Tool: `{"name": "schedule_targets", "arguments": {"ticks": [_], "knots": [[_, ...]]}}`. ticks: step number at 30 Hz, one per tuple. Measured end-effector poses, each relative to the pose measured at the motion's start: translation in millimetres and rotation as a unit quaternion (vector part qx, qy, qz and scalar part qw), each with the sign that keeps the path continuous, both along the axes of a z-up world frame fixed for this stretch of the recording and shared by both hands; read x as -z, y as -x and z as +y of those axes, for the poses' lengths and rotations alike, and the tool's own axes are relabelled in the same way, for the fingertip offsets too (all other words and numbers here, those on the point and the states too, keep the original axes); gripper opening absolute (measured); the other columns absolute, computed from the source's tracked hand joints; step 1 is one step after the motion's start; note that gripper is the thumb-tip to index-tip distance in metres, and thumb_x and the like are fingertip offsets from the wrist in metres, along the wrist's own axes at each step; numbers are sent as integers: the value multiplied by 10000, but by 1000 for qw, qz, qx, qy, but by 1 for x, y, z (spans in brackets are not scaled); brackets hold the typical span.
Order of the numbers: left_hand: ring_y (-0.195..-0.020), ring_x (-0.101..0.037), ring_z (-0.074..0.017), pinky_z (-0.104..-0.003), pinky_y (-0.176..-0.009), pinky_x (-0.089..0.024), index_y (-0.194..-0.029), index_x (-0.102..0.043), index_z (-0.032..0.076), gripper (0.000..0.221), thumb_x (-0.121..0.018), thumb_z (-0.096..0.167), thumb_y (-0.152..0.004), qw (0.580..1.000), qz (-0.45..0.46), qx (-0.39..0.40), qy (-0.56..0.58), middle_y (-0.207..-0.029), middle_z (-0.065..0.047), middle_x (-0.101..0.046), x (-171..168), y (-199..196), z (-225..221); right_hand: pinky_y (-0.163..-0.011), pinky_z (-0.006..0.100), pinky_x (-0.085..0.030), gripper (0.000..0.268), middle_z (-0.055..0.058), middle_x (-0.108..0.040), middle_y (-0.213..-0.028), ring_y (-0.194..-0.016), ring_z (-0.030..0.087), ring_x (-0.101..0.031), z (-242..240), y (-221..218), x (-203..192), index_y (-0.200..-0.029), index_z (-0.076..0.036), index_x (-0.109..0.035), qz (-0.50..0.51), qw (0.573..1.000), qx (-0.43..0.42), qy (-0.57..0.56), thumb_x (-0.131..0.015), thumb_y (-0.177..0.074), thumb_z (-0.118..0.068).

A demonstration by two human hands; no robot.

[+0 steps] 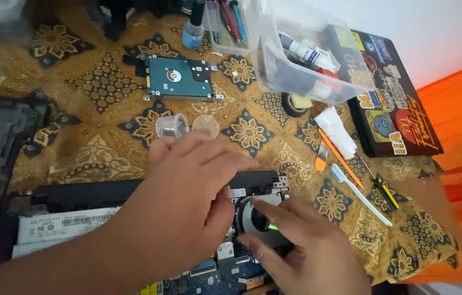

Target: Repairing a laptop by unscrewing components and repositioning the internal cooling fan and motherboard.

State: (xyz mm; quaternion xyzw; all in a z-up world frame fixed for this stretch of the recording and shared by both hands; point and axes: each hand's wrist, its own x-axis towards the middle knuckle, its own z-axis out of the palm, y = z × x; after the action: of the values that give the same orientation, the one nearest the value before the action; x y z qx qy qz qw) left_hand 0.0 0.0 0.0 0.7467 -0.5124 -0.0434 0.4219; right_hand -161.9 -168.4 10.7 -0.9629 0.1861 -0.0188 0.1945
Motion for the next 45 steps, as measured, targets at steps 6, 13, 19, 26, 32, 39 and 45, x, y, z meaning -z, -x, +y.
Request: {"name": "schedule_targets", "arguments": {"ticks": [6,13,19,26,32,39,45], "knots": [[-1146,-544,-277,-525,-925,-290,-1191,-702,168,376,-497,140,-877,1000,-2,2,12,-1243,-18,-681,0,0,1,-662,315,-591,400,-86,-784,-1125,-914,114,-835,3,-11,-5,-1224,-301,-807,-11,999,-36,-38,-767,-843,-413],[-1070,-543,-267,-487,-874,-300,-1105,-686,192,339,-514,116,-824,999,-22,-4,26,-1161,-13,-665,2,1,1,-632,384,-597,351,-85,-752,-1115,-898,192,-805,8,-16,-4,-1166,-338,-780,-4,999,-29,40,-755,-825,-419],[-1015,-541,-270,-475,-862,-294,-1076,-686,207,323,-499,139,-821,1000,-20,2,9,-1097,-6,-664,2,1,2,-665,344,-582,286,-76,-733,-1063,-921,164,-790,4,-19,-5,-1074,-287,-773,-26,997,-64,30,-784,-794,-345],[-992,-535,-274,-490,-833,-319,-1097,-720,212,285,-540,208,-875,997,-49,-19,-56,-1048,-16,-651,11,-2,-1,-522,274,-622,318,-130,-764,-1066,-863,71,-827,7,-25,-14,-1069,-322,-833,35,999,6,-20,-850,-753,-355],[-982,-554,-298,-504,-816,-373,-1027,-720,239,184,-563,310,-961,984,-77,-19,-159,-999,-14,-642,9,-4,-5,-795,302,-606,335,-57,-789,-1113,-1007,112,-799,6,-24,-3,-1071,-246,-797,1,1000,12,-27,-821,-742,-301],[-930,-572,-298,-466,-803,-387,-1001,-669,258,169,-636,172,-859,971,-116,-5,-210,-971,-10,-626,12,-3,-6,-762,301,-565,329,34,-716,-972,-871,160,-750,5,-21,2,-1043,-150,-784,-71,997,-27,-32,-804,-734,-261],[-940,-565,-320,-497,-840,-373,-1025,-679,223,199,-627,145,-848,976,-116,-5,-183,-997,-38,-636,16,-2,-5,-768,299,-594,328,12,-741,-1028,-886,155,-781,7,-23,2,-1027,-186,-794,-49,998,2,-27,-808,-705,-241]]}}
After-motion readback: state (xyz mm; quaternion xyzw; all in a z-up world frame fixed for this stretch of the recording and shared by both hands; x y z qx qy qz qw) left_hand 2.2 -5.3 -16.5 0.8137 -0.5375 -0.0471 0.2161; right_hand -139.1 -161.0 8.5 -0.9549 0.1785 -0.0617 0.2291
